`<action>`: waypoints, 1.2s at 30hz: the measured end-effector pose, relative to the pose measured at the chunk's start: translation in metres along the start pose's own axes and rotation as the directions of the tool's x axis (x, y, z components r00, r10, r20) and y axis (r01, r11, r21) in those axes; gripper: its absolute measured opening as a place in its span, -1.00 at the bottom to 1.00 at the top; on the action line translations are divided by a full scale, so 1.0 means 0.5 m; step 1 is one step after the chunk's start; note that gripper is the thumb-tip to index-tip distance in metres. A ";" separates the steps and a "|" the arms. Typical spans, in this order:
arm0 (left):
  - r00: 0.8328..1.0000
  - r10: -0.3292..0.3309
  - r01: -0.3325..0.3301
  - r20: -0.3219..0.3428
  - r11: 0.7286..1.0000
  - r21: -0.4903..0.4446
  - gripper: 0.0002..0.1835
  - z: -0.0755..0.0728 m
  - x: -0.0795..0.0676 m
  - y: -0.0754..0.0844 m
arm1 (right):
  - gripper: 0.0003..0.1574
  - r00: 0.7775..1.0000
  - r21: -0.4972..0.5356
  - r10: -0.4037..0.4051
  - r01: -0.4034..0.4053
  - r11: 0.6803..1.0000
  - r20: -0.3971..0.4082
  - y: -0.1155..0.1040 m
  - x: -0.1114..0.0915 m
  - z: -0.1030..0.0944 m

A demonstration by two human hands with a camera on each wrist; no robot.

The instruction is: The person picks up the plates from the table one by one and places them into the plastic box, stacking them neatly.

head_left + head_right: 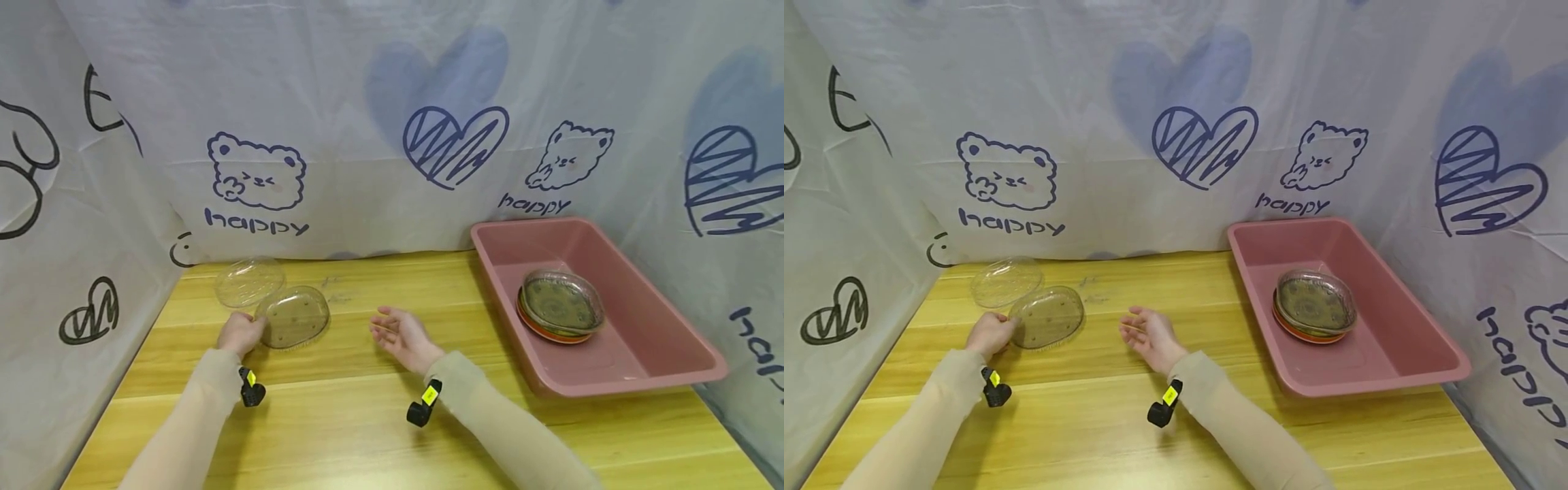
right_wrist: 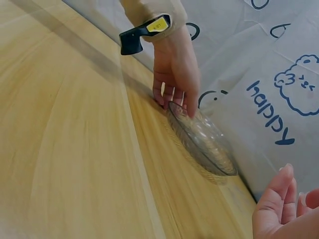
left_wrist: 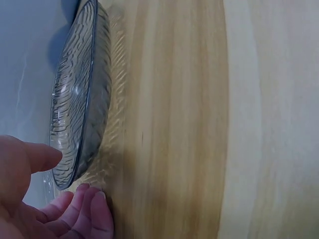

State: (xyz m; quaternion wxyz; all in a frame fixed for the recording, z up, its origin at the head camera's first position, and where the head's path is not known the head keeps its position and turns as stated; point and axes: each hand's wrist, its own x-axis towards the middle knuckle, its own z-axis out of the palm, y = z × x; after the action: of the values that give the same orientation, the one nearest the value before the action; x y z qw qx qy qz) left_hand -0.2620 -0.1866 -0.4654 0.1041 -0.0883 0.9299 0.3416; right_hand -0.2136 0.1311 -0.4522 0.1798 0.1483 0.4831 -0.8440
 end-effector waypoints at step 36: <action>0.994 0.063 -0.058 0.086 0.996 -0.067 -0.50 0.050 0.006 0.049 | -0.28 1.000 0.017 0.018 -0.018 1.000 0.022 0.023 -0.015 -0.006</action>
State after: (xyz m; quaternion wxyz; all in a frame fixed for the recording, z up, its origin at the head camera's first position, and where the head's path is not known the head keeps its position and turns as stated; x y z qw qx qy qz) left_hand -0.2672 -0.1524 -0.4697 0.1316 -0.0483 0.9152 0.3778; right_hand -0.2016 0.1296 -0.4590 0.1913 0.1450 0.4727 -0.8479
